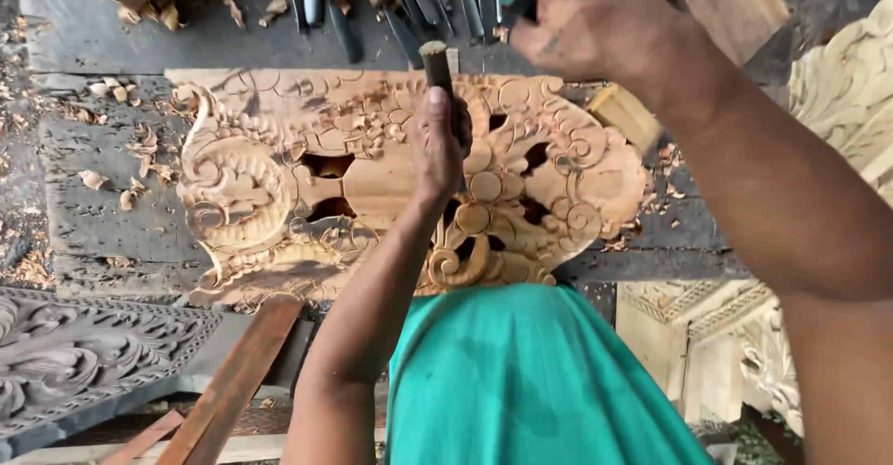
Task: Woodcarving a decorative panel using a hammer and various chisels on a workbench.
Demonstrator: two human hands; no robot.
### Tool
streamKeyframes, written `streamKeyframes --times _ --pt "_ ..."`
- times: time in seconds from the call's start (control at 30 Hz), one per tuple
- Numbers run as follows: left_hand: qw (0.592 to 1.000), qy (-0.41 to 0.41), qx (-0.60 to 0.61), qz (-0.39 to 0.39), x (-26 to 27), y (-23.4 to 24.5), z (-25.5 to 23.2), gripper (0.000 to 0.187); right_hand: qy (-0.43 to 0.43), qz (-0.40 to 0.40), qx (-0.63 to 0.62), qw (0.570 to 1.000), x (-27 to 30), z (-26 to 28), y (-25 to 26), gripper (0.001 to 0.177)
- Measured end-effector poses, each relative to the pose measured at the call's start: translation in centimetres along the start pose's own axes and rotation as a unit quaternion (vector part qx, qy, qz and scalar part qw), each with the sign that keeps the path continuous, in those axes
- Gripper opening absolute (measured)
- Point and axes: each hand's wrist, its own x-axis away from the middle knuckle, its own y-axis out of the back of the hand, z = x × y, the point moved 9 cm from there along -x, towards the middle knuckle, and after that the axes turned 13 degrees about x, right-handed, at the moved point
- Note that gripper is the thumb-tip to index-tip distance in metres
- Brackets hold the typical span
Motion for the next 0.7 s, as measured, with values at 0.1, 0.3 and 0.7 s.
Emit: streamKeyframes --times 0.1,0.3,0.7 --pt "1.000 -0.004 -0.012 0.014 0.4 -0.8 0.1 0.054 -0.019 0.080 0.067 0.994 -0.2 0.3 -1.5 0.084" --pt "0.997 0.050 -0.055 -0.013 0.6 -0.6 0.4 0.057 -0.167 0.172 -0.031 0.970 0.4 -1.1 -4.0 0.078" --pt "0.993 -0.013 0.060 -0.098 -2.2 0.8 -1.5 0.041 0.036 -0.049 0.067 0.996 0.4 0.6 2.6 0.093"
